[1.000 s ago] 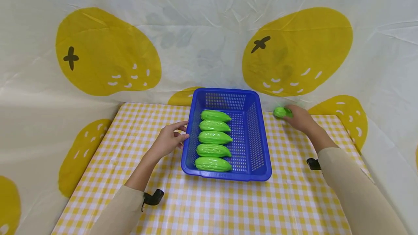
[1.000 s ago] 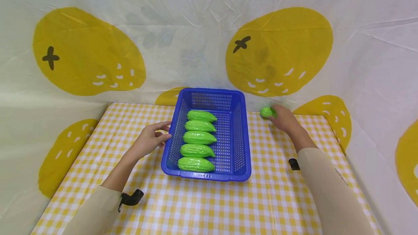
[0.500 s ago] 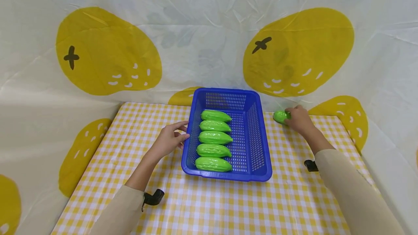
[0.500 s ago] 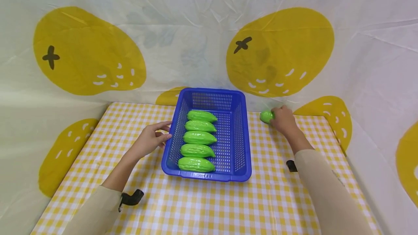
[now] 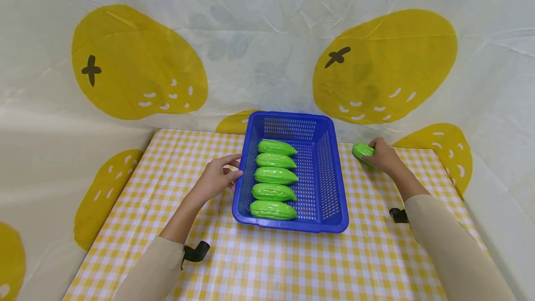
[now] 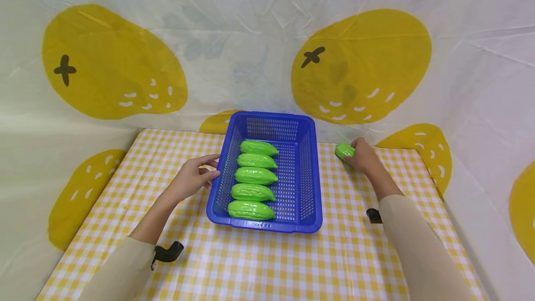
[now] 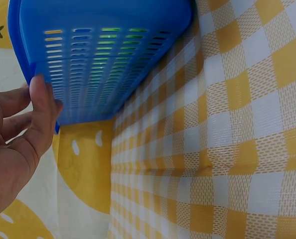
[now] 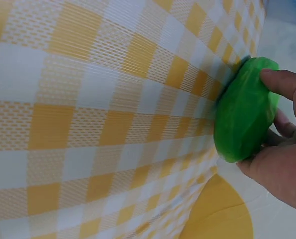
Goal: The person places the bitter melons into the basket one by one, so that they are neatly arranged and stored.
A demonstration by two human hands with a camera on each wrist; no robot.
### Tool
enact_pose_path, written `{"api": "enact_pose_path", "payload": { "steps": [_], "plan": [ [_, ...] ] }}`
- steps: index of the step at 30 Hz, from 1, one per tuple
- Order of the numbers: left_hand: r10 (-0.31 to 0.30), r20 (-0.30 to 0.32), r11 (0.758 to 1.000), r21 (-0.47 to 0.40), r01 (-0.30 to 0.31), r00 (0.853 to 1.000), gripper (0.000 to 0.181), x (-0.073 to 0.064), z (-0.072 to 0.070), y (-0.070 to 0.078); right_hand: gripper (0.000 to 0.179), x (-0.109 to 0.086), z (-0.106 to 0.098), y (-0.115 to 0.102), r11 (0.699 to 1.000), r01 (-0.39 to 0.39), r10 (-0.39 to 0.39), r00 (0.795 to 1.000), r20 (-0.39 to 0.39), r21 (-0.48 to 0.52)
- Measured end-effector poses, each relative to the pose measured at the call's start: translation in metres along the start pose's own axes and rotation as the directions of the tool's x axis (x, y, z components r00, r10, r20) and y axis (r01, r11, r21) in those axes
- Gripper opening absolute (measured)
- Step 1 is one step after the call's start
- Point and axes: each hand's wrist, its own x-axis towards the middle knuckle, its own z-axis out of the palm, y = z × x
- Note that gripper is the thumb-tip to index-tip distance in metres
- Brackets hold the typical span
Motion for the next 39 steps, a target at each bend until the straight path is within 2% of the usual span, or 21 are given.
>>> {"api": "enact_pose_path", "payload": {
  "steps": [3, 12, 21, 30, 39],
  "plan": [
    [0.006, 0.002, 1.000, -0.001, -0.006, 1.000, 0.053, 0.000, 0.000, 0.000, 0.058, 0.000, 0.003, 0.004, 1.000, -0.007, 0.006, 1.000, 0.018, 0.029],
    [-0.003, 0.003, 1.000, -0.004, 0.003, 1.000, 0.053, 0.000, 0.001, 0.000, 0.065, 0.002, 0.006, 0.010, 1.000, 0.006, -0.007, 0.999, 0.032, 0.001],
    [-0.016, -0.002, 1.000, 0.010, 0.016, 1.000, 0.054, -0.001, 0.002, 0.002, 0.067, -0.008, -0.001, 0.011, 0.997, 0.076, -0.076, 0.997, 0.020, 0.027],
    [-0.029, -0.006, 1.000, 0.004, 0.029, 1.000, 0.054, -0.001, 0.002, 0.002, 0.066, -0.019, -0.020, -0.009, 0.989, 0.141, -0.143, 0.989, 0.032, 0.048],
    [-0.004, -0.002, 1.000, 0.007, 0.004, 1.000, 0.054, -0.002, 0.002, 0.002, 0.069, -0.030, -0.045, -0.039, 0.976, 0.209, -0.211, 0.977, 0.040, 0.056]
  ]
}}
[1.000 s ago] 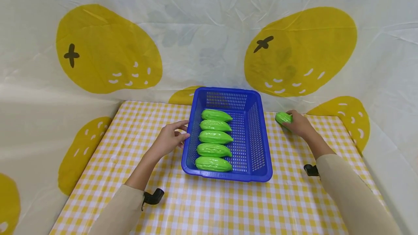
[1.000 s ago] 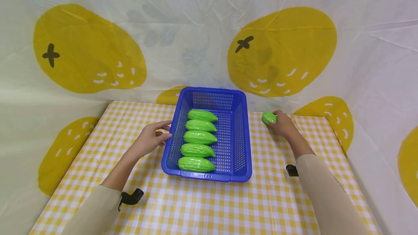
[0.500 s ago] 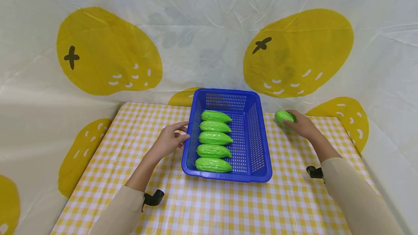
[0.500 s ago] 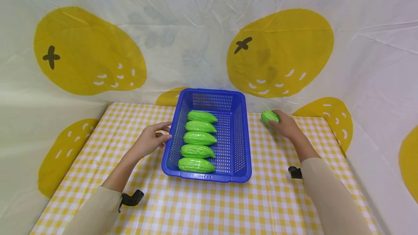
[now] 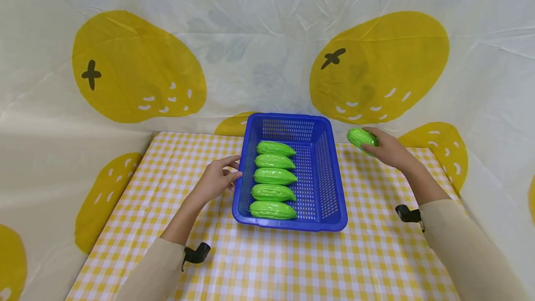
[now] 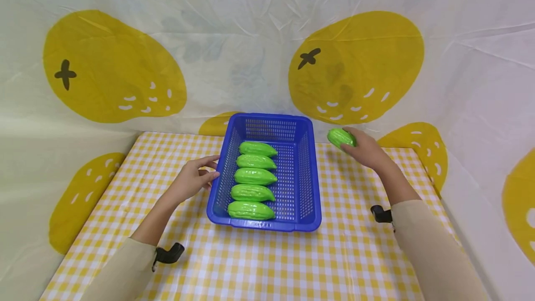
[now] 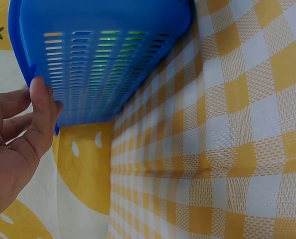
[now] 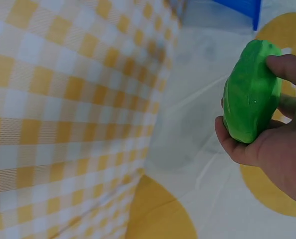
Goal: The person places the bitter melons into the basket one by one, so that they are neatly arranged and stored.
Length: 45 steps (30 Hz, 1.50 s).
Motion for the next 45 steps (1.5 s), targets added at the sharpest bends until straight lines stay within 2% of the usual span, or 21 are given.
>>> {"api": "enact_pose_path", "payload": {
  "steps": [7, 15, 23, 28, 35, 38, 45],
  "plan": [
    [0.001, 0.004, 1.000, 0.005, -0.001, 1.000, 0.054, 0.001, 0.000, -0.001, 0.068, 0.001, -0.014, -0.026, 1.000, 0.006, -0.006, 1.000, 0.001, 0.002],
    [0.001, 0.000, 1.000, 0.013, -0.001, 1.000, 0.054, -0.001, 0.000, 0.000, 0.068, 0.016, -0.020, -0.056, 1.000, 0.007, -0.007, 1.000, 0.016, -0.008],
    [-0.015, -0.003, 1.000, 0.024, 0.015, 1.000, 0.054, -0.001, 0.000, 0.001, 0.058, 0.042, -0.023, -0.079, 0.993, 0.118, -0.118, 0.993, -0.002, -0.004],
    [-0.019, -0.002, 1.000, 0.010, 0.019, 1.000, 0.054, -0.001, 0.000, 0.001, 0.055, 0.056, -0.025, -0.094, 0.989, 0.145, -0.145, 0.989, 0.003, 0.005],
    [-0.019, -0.001, 1.000, 0.003, 0.019, 1.000, 0.054, 0.000, 0.000, -0.001, 0.055, 0.074, -0.016, -0.112, 0.984, 0.176, -0.175, 0.984, 0.014, -0.020],
    [-0.023, 0.000, 1.000, 0.001, 0.023, 1.000, 0.054, 0.001, 0.001, -0.001, 0.052, 0.083, -0.008, -0.118, 0.979, 0.205, -0.205, 0.978, 0.033, 0.002],
    [-0.017, 0.002, 1.000, 0.002, 0.017, 1.000, 0.054, 0.000, 0.001, 0.000, 0.048, 0.100, 0.015, -0.131, 0.968, 0.249, -0.247, 0.968, 0.052, -0.035]
  ]
}}
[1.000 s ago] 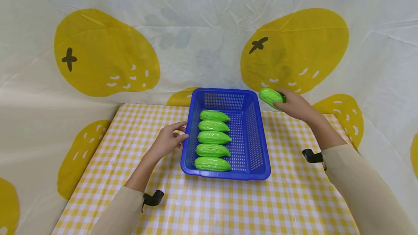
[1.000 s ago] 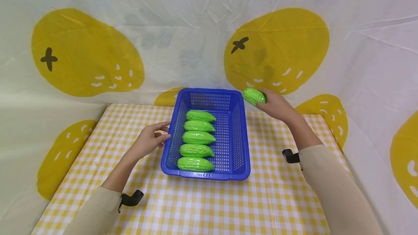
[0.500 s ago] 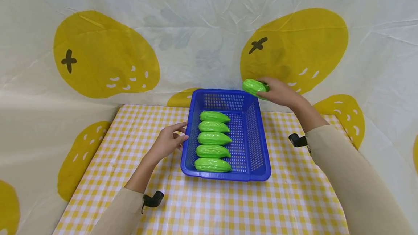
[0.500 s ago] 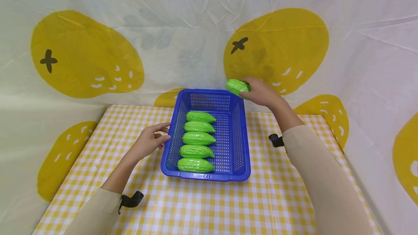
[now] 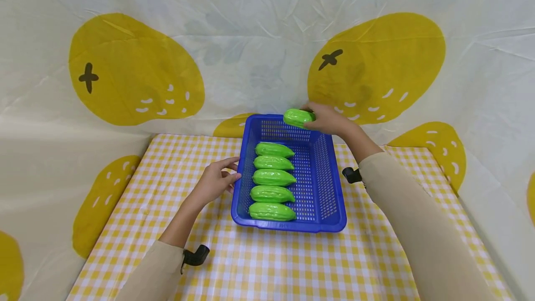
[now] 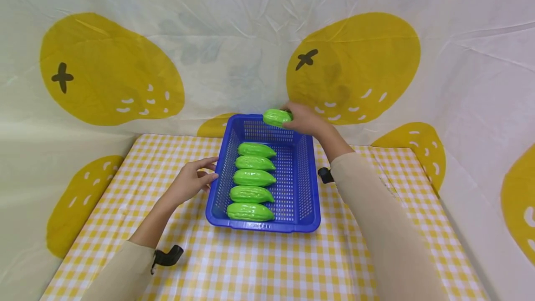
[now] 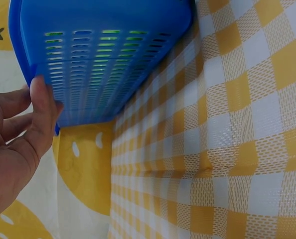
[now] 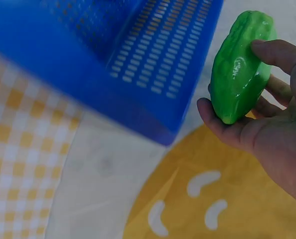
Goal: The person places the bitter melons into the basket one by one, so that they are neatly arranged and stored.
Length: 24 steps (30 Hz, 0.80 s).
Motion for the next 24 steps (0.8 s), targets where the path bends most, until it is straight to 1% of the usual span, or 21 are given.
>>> {"api": "enact_pose_path", "payload": {
  "steps": [7, 12, 16, 20, 24],
  "plan": [
    [0.009, -0.003, 1.000, 0.004, -0.009, 1.000, 0.054, 0.000, 0.000, 0.001, 0.050, 0.017, 0.020, -0.009, 0.998, 0.051, -0.050, 0.998, 0.032, -0.038],
    [0.025, -0.001, 1.000, -0.003, -0.025, 1.000, 0.054, -0.001, 0.000, 0.003, 0.054, 0.027, 0.035, -0.015, 0.999, 0.022, -0.020, 0.998, 0.057, -0.030],
    [0.016, -0.002, 1.000, -0.007, -0.016, 1.000, 0.054, -0.002, -0.002, 0.002, 0.054, 0.033, 0.049, -0.017, 1.000, 0.007, -0.006, 0.998, 0.069, -0.025],
    [0.019, -0.003, 1.000, -0.023, -0.019, 1.000, 0.054, -0.002, -0.002, 0.001, 0.056, 0.036, 0.061, -0.016, 0.998, -0.052, 0.053, 0.996, 0.077, -0.018],
    [0.028, 0.001, 0.999, -0.023, -0.028, 1.000, 0.053, -0.002, -0.001, 0.001, 0.057, 0.037, 0.067, -0.015, 0.991, -0.131, 0.131, 0.988, 0.077, -0.005]
  ]
}}
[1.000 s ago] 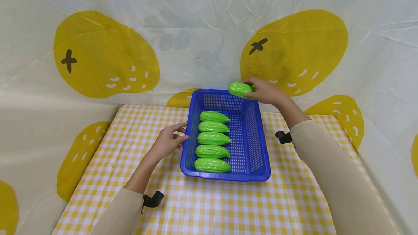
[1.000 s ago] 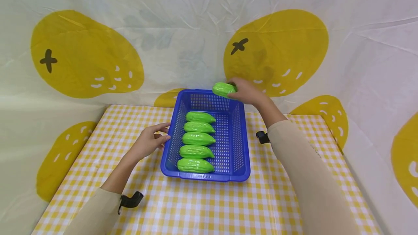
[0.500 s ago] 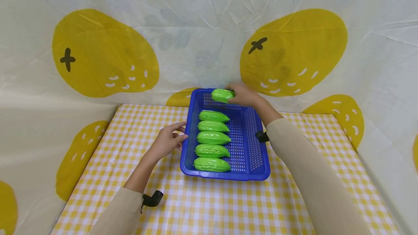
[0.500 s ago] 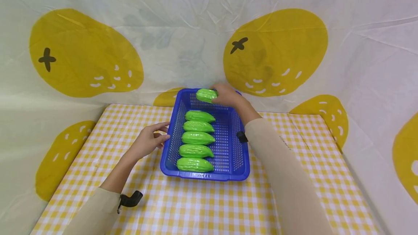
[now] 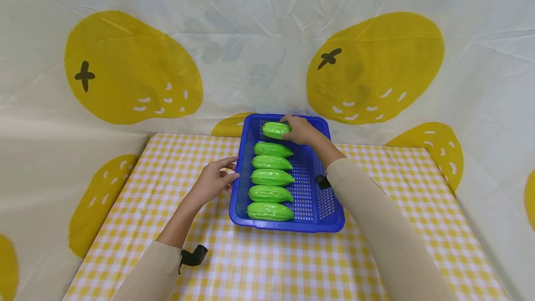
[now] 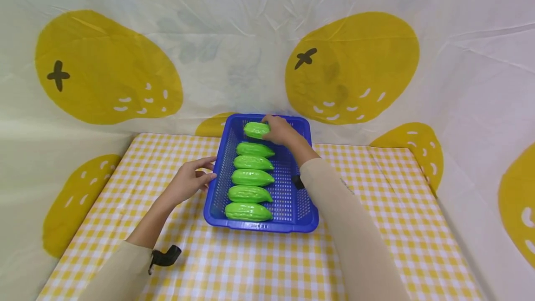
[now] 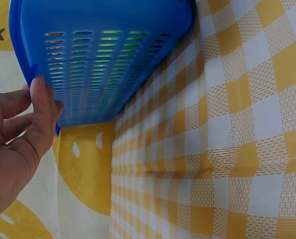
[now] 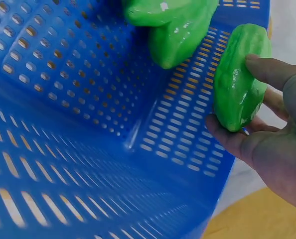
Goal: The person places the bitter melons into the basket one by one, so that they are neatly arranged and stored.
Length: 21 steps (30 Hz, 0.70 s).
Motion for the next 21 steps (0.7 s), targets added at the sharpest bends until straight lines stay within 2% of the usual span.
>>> {"api": "enact_pose_path", "payload": {
  "steps": [6, 21],
  "plan": [
    [-0.007, 0.000, 1.000, 0.026, 0.007, 1.000, 0.053, 0.002, 0.000, -0.001, 0.055, 0.005, 0.010, 0.005, 0.999, -0.041, 0.042, 0.998, -0.043, 0.035],
    [0.006, 0.004, 1.000, 0.013, -0.006, 1.000, 0.053, 0.001, 0.000, -0.002, 0.049, 0.009, 0.030, 0.004, 0.997, -0.052, 0.058, 0.993, -0.102, 0.054]
  ]
}}
